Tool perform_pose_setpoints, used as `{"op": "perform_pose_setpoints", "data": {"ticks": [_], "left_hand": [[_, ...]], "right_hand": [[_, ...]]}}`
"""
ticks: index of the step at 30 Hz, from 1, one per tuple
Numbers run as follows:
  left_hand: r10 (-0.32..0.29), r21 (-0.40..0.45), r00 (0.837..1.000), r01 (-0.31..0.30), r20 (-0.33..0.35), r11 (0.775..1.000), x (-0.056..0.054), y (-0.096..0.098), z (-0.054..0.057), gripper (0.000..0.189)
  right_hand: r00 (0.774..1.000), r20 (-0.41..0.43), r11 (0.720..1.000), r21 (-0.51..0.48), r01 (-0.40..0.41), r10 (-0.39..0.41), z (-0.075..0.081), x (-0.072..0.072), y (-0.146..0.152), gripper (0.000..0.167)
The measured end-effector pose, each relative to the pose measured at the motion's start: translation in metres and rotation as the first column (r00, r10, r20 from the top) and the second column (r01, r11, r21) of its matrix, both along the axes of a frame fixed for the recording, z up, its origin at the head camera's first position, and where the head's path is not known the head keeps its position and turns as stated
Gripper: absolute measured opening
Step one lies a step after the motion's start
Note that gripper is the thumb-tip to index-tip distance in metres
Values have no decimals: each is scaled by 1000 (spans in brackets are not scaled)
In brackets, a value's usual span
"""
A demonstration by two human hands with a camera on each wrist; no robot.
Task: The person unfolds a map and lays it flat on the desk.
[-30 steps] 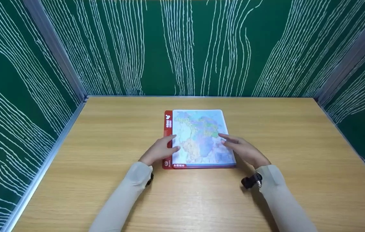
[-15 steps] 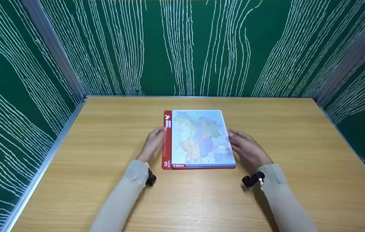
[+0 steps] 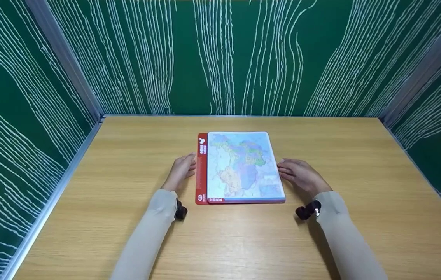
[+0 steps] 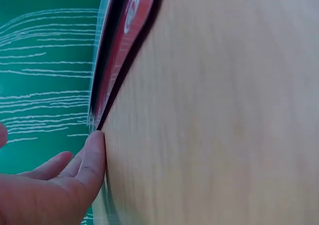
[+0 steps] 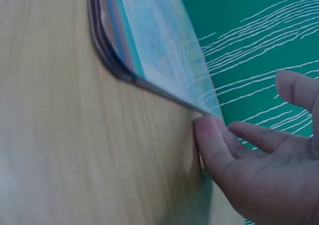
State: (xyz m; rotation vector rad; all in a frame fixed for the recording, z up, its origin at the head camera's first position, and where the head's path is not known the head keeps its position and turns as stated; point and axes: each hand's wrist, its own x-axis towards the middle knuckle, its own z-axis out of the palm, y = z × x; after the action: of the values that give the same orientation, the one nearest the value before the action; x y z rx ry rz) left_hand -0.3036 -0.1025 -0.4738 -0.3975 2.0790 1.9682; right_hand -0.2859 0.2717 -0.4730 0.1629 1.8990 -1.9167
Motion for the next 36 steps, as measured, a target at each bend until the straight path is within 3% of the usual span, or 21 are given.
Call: {"op": "perform_pose_setpoints", "data": {"ticks": [5, 12, 22, 31, 36], "left_hand": [[11, 7, 999, -11, 42, 1000, -5, -4, -1, 49], [-23, 13, 998, 23, 60, 1000, -12, -4, 1, 31], [-53, -57, 994, 58, 94, 997, -14, -3, 0, 31], [-75, -67, 993, 81, 92, 994, -13, -3, 1, 33], [-109, -74, 991, 115, 72, 991, -13, -4, 0, 22]], "right_hand": [[1000, 24, 999, 41, 0, -1, 2, -5, 1, 59], [999, 30, 987, 162, -25, 20, 4, -10, -2, 47], [1000, 2, 991, 135, -20, 19, -4, -10, -5, 47], [999, 8, 980, 195, -42, 41, -7, -12, -9, 55], [999, -1, 987, 159, -37, 38, -9, -10, -8, 58]]}}
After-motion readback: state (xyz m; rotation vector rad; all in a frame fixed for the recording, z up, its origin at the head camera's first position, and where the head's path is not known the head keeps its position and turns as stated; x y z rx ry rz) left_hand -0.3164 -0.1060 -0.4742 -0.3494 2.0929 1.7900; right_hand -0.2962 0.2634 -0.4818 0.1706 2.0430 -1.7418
